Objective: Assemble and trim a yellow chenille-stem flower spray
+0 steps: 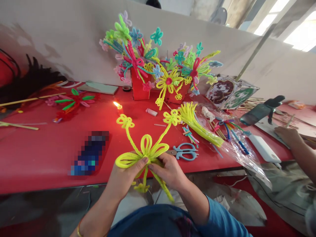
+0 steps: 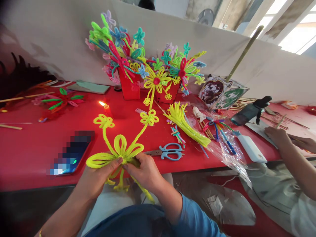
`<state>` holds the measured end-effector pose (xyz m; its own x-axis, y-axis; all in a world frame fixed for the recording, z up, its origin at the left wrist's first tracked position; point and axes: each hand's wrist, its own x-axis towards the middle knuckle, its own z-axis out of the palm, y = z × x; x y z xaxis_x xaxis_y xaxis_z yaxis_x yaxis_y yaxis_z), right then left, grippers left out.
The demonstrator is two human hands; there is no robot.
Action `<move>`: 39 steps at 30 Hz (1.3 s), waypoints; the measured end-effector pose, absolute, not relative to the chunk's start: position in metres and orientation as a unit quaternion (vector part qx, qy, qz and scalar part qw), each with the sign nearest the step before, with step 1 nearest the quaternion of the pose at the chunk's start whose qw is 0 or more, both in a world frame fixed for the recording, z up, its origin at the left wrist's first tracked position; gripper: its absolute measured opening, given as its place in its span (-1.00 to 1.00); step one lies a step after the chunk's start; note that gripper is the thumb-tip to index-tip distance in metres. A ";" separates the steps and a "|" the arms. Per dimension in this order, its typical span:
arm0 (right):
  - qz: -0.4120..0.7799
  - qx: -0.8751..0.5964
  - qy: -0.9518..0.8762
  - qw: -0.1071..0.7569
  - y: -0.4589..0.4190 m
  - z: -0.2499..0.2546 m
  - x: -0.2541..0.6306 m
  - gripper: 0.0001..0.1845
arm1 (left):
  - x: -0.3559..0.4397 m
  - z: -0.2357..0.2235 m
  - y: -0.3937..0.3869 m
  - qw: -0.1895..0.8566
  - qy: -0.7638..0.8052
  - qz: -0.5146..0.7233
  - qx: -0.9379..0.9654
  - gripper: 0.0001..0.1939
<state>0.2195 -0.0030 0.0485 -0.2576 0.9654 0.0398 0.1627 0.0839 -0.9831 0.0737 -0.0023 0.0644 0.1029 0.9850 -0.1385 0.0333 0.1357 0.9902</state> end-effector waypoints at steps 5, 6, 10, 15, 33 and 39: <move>0.508 -0.465 -0.599 0.408 -0.004 0.047 0.217 -0.81 | 0.076 0.066 -0.004 0.531 0.525 0.430 0.508 -0.73; 0.510 -0.464 -0.598 0.409 -0.005 0.046 0.217 -0.81 | 0.076 0.065 -0.005 0.530 0.521 0.436 0.508 -0.73; 0.509 -0.462 -0.601 0.408 -0.005 0.044 0.217 -0.82 | 0.079 0.063 -0.005 0.518 0.504 0.457 0.518 -0.72; 0.494 -0.475 -0.606 0.404 -0.005 0.043 0.217 -0.86 | 0.081 0.064 -0.004 0.503 0.511 0.455 0.529 -0.76; 0.491 -0.485 -0.598 0.408 -0.003 0.041 0.220 -0.85 | 0.079 0.060 -0.001 0.519 0.504 0.443 0.530 -0.76; 0.480 -0.492 -0.613 0.390 -0.004 0.043 0.217 -0.87 | 0.080 0.059 -0.002 0.493 0.511 0.449 0.543 -0.76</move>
<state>0.2173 -0.0037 0.0434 -0.2116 0.9773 0.0067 0.2279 0.0560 -0.9721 0.0801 -0.0023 0.0592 0.0746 0.9971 -0.0153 0.1115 0.0069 0.9937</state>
